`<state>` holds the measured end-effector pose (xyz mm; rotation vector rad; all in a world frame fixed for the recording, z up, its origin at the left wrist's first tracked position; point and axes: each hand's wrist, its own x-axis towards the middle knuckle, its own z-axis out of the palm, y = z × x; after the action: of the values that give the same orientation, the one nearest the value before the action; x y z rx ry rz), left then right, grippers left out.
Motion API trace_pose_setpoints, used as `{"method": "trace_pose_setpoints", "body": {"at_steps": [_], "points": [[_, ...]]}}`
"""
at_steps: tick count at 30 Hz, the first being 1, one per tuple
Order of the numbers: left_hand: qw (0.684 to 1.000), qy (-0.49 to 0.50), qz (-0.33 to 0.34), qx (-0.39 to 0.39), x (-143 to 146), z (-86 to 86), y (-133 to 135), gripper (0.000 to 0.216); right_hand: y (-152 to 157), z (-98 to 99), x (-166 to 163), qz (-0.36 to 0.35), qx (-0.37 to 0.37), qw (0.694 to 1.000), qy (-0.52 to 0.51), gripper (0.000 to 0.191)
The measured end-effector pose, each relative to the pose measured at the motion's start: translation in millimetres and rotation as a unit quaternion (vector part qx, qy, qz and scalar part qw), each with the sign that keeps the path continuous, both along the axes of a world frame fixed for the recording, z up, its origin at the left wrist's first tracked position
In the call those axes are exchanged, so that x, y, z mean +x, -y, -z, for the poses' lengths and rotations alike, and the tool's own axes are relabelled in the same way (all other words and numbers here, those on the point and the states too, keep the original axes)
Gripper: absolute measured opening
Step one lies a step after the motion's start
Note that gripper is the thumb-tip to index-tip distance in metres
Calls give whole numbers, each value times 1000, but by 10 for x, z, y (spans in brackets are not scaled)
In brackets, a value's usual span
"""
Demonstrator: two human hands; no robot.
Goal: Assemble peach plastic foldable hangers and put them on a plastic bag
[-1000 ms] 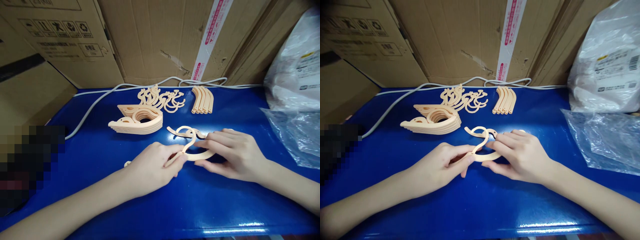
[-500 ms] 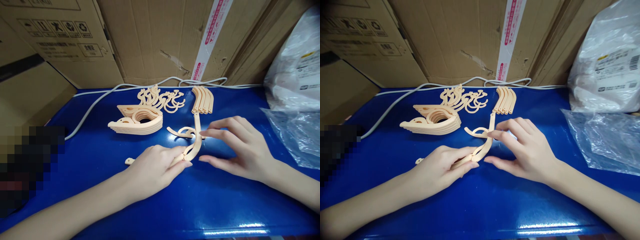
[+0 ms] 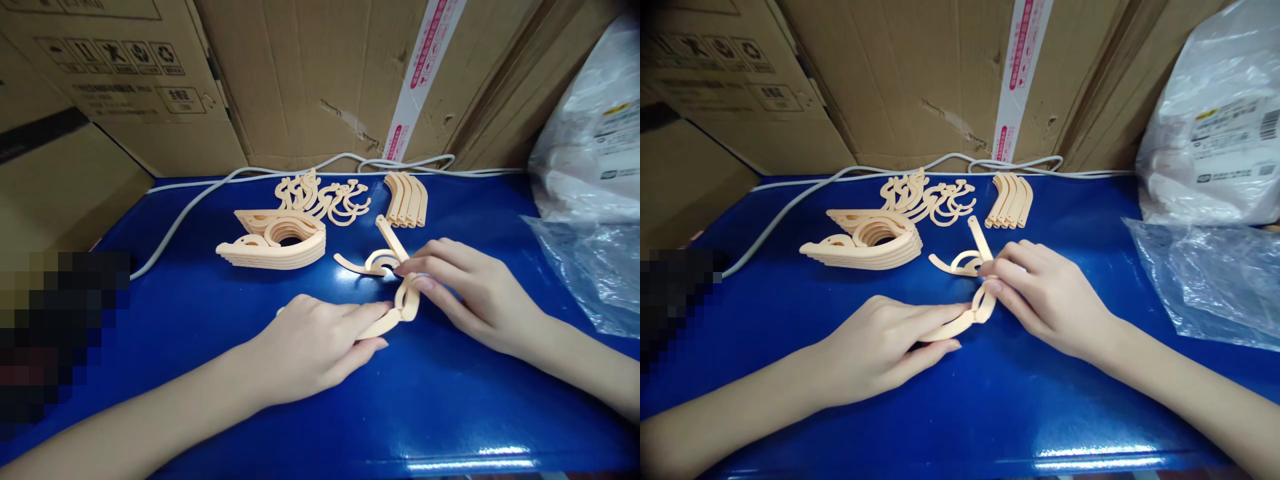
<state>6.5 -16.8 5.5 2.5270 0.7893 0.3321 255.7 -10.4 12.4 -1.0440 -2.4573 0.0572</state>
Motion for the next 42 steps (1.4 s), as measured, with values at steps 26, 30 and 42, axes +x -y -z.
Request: {"method": "trace_pose_setpoints", "body": {"at_steps": [26, 30, 42], "points": [[982, -45, -8, 185, 42, 78, -93, 46, -174, 62, 256, 102, -42, 990, 84, 16], [962, -38, -29, 267, 38, 25, -62, 41, -183, 68, 255, 109, -70, 988, 80, 16], [972, -45, -14, 232, 29, 41, -72, 28, -235, 117, 273, 84, -23, 992, 95, 12]]}}
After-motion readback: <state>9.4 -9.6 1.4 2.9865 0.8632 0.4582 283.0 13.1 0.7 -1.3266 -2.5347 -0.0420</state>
